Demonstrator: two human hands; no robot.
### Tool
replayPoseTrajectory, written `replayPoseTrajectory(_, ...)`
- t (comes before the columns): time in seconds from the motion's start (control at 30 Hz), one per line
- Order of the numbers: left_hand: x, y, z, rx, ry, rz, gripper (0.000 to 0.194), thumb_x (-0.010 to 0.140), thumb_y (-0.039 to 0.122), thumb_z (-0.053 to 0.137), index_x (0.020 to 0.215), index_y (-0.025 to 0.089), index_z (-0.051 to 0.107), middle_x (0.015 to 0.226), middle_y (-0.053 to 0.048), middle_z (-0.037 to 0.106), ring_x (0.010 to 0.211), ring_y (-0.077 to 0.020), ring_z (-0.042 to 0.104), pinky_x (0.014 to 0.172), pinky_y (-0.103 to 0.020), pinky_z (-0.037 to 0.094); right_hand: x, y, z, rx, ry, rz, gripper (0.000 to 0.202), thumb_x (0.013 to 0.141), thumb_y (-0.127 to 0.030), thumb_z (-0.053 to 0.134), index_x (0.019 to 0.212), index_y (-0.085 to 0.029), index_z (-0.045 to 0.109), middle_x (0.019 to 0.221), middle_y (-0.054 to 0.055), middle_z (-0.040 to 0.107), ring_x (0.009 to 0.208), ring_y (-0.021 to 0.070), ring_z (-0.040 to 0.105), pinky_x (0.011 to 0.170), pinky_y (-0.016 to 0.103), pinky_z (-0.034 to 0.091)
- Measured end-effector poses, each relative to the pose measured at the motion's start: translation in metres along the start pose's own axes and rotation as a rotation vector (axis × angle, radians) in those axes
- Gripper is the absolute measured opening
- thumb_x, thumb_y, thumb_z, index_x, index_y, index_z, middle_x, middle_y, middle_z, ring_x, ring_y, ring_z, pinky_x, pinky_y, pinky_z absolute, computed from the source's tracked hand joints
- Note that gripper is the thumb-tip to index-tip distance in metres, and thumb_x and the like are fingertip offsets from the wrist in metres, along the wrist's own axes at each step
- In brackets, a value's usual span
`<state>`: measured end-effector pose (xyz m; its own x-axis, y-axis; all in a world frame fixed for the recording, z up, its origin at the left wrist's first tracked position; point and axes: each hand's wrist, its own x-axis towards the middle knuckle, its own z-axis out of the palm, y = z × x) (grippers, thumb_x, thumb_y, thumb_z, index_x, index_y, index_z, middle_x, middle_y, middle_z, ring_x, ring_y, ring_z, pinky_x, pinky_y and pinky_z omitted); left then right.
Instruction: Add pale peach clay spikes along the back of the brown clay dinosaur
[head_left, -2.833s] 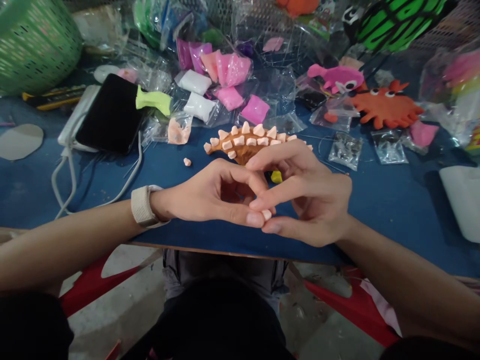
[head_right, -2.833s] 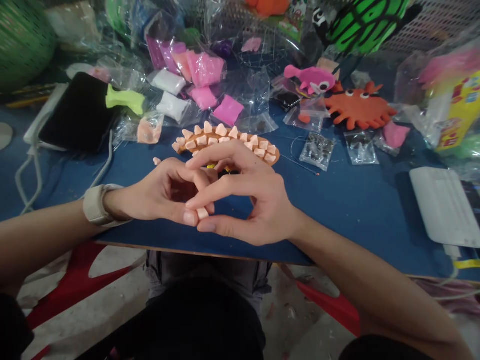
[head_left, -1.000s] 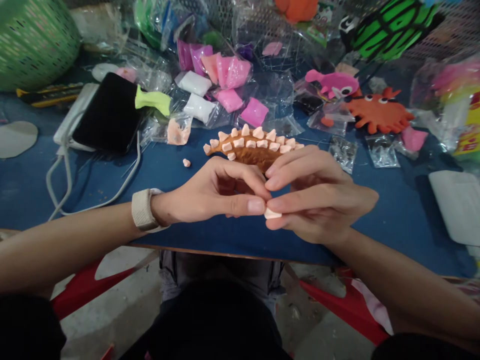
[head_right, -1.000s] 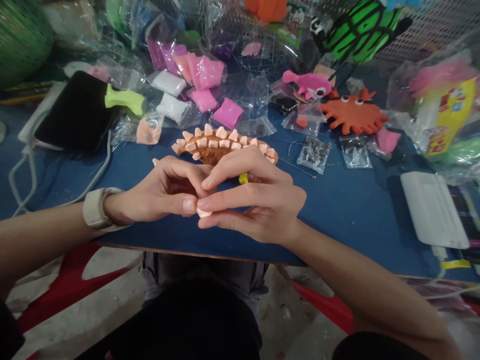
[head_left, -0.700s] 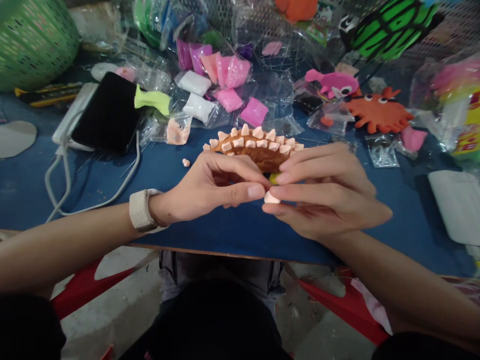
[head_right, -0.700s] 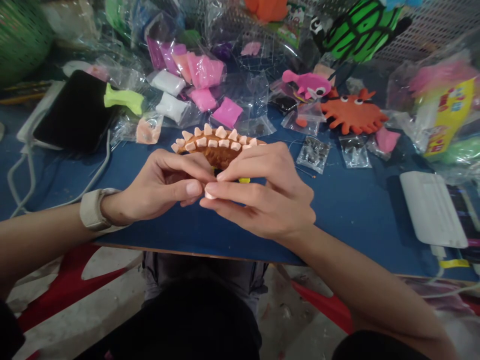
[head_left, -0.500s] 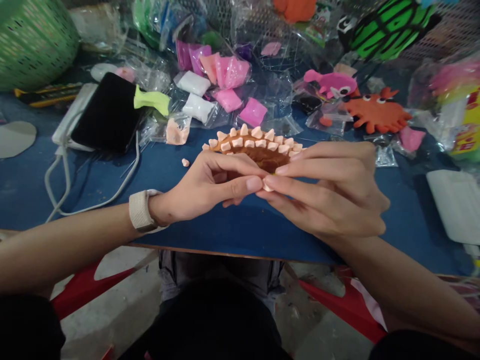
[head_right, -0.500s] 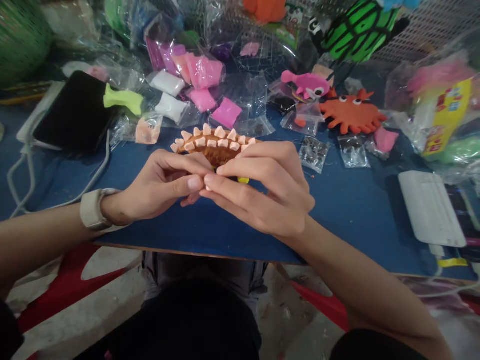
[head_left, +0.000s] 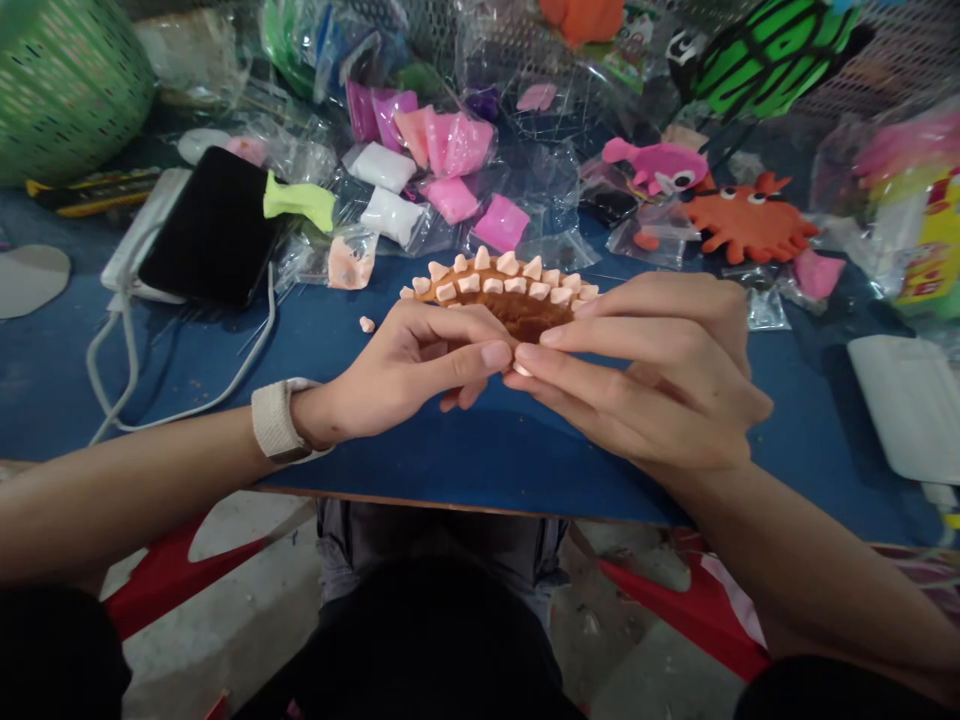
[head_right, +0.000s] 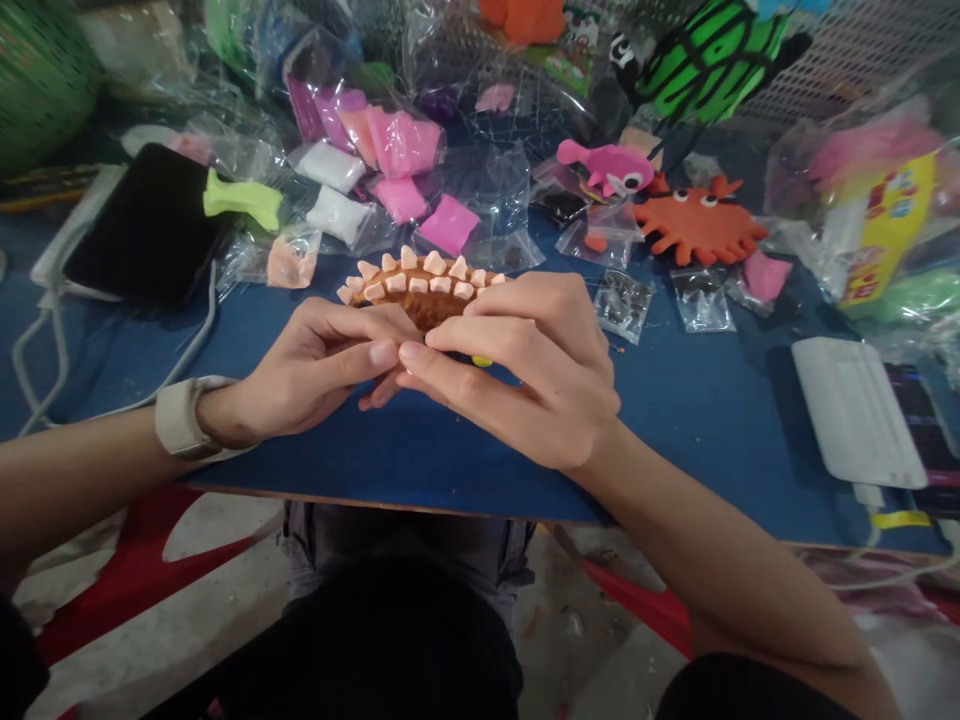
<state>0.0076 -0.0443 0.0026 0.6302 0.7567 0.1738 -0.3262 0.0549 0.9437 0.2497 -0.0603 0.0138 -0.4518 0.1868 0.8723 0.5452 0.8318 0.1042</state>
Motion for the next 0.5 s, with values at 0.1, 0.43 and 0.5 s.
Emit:
replayPoseTrajectory(0.1,-0.0003,0.0004,0.0005,0.022,0.025,-0.008,0.028,0.106,0.042,0.084,0.097,0.016,0.088,0.079,-0.003,0.070,0.060,-0.0083,0.061,0.050,-0.018,0.052,0.0010,0.0004,0.0041,0.017,0.040,0.007,0.022,0.097,-0.033,0.095,0.118,-0.036,0.087,0.102,-0.005,0.087,0.093,0.0215,0.080,0.080,0.041,0.069)
replayPoseTrajectory(0.43,-0.0015,0.0006,0.0001,-0.002,0.003,-0.003,0.026,0.109,0.038,0.080,0.096,0.018,0.089,0.077,-0.003,0.068,0.061,-0.0086,0.060,0.051,-0.019,0.052,0.0000,0.0021,0.0066,-0.002,0.031,0.005,0.021,0.099,-0.034,0.093,0.118,-0.029,0.086,0.101,-0.002,0.087,0.093,0.0223,0.081,0.079,0.041,0.069)
replayPoseTrajectory(0.5,-0.0014,0.0004,0.0002,-0.011,0.000,-0.004,0.023,0.108,0.037,0.082,0.098,0.018,0.090,0.077,-0.002,0.068,0.062,-0.0086,0.061,0.052,-0.019,0.052,0.0005,0.0018,0.0067,0.004,0.025,0.006,0.020,0.099,-0.033,0.092,0.119,-0.032,0.086,0.100,-0.002,0.087,0.093,0.0227,0.081,0.078,0.042,0.068)
